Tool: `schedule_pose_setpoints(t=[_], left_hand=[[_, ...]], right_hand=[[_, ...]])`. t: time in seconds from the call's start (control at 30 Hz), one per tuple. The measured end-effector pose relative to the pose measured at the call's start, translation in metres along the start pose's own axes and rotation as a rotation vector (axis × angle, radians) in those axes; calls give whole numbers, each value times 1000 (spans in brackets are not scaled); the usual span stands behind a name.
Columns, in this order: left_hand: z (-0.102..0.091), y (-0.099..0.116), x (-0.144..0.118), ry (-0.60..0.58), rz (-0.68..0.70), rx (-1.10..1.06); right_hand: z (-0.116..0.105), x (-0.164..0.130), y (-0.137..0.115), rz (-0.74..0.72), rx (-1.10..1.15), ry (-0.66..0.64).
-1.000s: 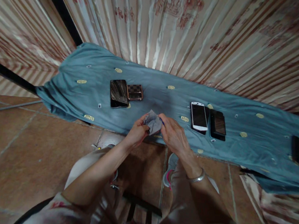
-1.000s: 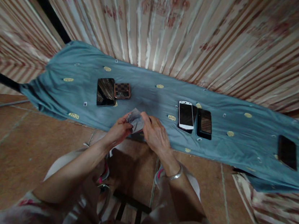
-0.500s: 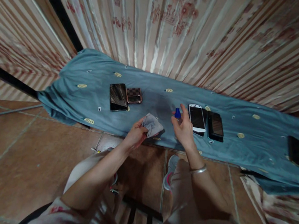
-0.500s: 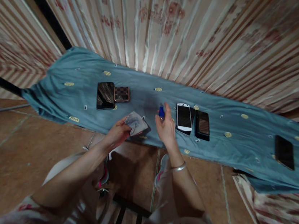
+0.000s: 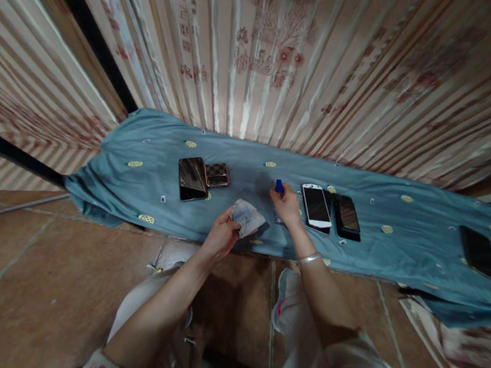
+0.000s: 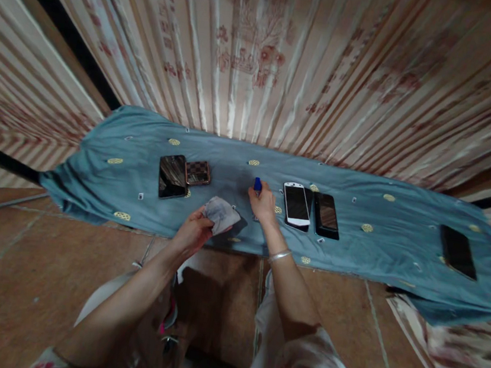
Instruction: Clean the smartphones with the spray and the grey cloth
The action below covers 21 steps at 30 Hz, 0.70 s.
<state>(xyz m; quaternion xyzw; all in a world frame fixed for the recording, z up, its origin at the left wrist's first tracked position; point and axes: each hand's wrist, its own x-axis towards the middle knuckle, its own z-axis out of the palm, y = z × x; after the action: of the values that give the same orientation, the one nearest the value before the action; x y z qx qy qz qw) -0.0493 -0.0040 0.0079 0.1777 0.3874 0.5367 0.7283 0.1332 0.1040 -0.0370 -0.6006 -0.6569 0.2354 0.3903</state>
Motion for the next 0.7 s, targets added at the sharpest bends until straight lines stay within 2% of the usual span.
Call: schedule_pose_setpoints(t=[0.07,0.27,0.33,0.43,0.53,0.63,0.7], left_hand=[[-1,0,0,8,6,-5],[-1,5,0,45,47,-21],[-1,7,-1,49,53,-19],[-1,10,-3,43,65,-22],[-2,14,-2,48,95,-41],[-6,19,0,38,114,-55],[-8,22,3,44,128,-66]], right_hand=[[9,4,-7,-6,-116,-1],[37,17,-27,-168,-230,-160],[39,18,-31,-187,-236,-182],[35,14,-38,-187,-157,-126],[30,2,-47,-86,126,-70],[27,-19,-61,226,656,-153],[27,-35,-71,431,953,-265]])
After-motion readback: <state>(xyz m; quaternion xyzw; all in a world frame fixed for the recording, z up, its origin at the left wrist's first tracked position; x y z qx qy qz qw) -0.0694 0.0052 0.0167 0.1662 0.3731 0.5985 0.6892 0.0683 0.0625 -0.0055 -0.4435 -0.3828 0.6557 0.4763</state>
